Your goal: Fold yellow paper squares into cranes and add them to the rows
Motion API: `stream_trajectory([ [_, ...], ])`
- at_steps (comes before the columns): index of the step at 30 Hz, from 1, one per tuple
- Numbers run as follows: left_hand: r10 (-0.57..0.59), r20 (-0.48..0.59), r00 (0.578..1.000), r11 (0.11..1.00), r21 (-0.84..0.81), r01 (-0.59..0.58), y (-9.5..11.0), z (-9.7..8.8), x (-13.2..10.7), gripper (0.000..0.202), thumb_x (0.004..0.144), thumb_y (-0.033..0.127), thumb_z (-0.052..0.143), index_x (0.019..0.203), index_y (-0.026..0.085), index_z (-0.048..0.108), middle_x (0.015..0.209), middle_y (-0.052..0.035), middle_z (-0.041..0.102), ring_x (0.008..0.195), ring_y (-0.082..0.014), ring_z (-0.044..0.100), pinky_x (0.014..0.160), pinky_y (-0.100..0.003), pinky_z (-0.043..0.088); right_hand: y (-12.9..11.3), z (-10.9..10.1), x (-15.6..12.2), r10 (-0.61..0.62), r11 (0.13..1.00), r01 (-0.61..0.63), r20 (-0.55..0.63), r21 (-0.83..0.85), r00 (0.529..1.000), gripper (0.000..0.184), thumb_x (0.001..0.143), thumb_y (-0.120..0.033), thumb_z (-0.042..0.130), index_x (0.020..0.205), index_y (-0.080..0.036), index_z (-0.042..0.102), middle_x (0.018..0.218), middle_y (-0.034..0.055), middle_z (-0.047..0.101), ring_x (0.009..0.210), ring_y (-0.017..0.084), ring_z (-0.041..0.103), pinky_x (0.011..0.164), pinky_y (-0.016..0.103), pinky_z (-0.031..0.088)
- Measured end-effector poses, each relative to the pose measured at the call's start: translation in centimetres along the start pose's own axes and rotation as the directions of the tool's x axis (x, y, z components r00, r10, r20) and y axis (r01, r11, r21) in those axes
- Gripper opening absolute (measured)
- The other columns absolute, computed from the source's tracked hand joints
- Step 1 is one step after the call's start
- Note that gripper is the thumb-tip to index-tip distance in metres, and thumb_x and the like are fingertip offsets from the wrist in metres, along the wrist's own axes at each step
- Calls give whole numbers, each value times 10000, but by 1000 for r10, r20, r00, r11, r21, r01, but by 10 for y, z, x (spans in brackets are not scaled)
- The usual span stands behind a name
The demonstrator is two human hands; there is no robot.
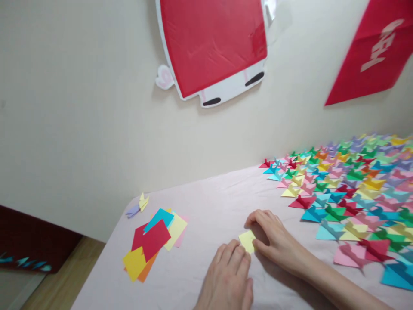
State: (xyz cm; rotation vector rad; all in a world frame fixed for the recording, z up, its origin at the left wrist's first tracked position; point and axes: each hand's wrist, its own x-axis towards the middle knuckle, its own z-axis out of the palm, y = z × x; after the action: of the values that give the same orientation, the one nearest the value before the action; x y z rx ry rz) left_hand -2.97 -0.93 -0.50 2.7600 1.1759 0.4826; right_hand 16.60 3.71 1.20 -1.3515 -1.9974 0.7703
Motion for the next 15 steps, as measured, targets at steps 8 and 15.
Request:
stream_trajectory([
  [8, 8, 47, 999, 999, 46, -10, -6, -2, 3, 305, 795, 205, 559, 1094, 150, 567, 1501, -161, 447, 1375, -285, 423, 1080, -450, 431, 14, -8, 5, 65, 973, -28, -154, 230, 986, 338, 642, -78, 409, 916, -223, 545, 899, 31, 626, 912, 218, 608, 842, 373, 493],
  [15, -338, 88, 937, 940, 73, 333, 29, -14, 13, 333, 815, 173, 559, 1140, 241, 579, 1190, -56, 619, 1079, -246, 568, 954, -400, 464, 5, -35, -18, -54, 998, 55, -144, 4, 988, 252, 688, -99, 472, 867, -242, 576, 921, 39, 668, 942, 247, 585, 876, 412, 482],
])
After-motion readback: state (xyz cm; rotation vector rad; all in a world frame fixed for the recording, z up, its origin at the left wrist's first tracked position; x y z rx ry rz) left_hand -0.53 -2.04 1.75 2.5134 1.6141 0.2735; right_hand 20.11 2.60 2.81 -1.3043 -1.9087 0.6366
